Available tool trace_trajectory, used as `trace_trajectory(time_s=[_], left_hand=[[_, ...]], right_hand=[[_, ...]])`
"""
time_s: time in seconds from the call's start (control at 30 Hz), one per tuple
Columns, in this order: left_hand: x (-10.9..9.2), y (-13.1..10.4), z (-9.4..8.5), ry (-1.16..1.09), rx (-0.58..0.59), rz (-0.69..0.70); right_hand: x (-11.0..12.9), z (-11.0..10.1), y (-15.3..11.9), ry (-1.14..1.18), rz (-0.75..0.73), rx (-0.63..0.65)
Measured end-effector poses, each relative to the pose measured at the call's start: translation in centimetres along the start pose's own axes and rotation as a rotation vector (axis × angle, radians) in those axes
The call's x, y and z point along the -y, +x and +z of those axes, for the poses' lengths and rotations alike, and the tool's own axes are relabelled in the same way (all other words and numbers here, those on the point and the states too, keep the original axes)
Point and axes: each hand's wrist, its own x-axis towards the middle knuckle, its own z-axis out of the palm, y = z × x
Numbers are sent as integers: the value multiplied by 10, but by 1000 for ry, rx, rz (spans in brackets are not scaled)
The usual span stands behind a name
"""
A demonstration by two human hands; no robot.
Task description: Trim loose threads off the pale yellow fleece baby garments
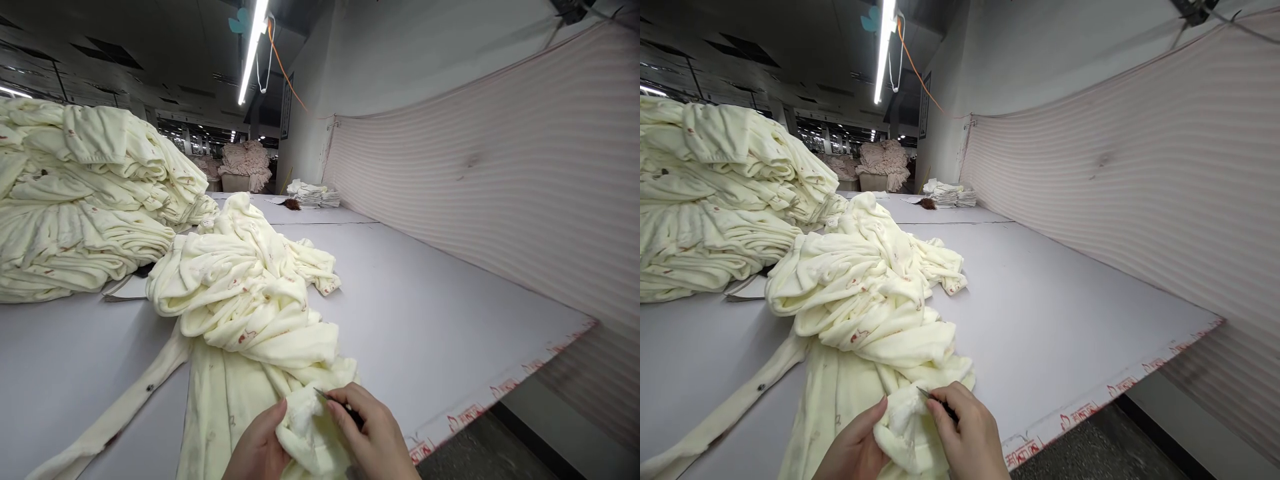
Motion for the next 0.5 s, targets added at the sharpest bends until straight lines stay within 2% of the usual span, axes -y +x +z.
trace_trajectory(time_s=[0.1,0.27,0.37,0.5], left_hand=[[0,0,0,20,-3,-13],[1,0,6,98,-84,16],[4,2,10,134,-56,52],[7,5,10,170,-59,72]], right_hand=[[-2,0,-1,46,-34,25],[-1,-1,-4,-44,-61,22],[-1,0,-7,-100,-150,29],[-1,4,-10,-216,-251,-36]])
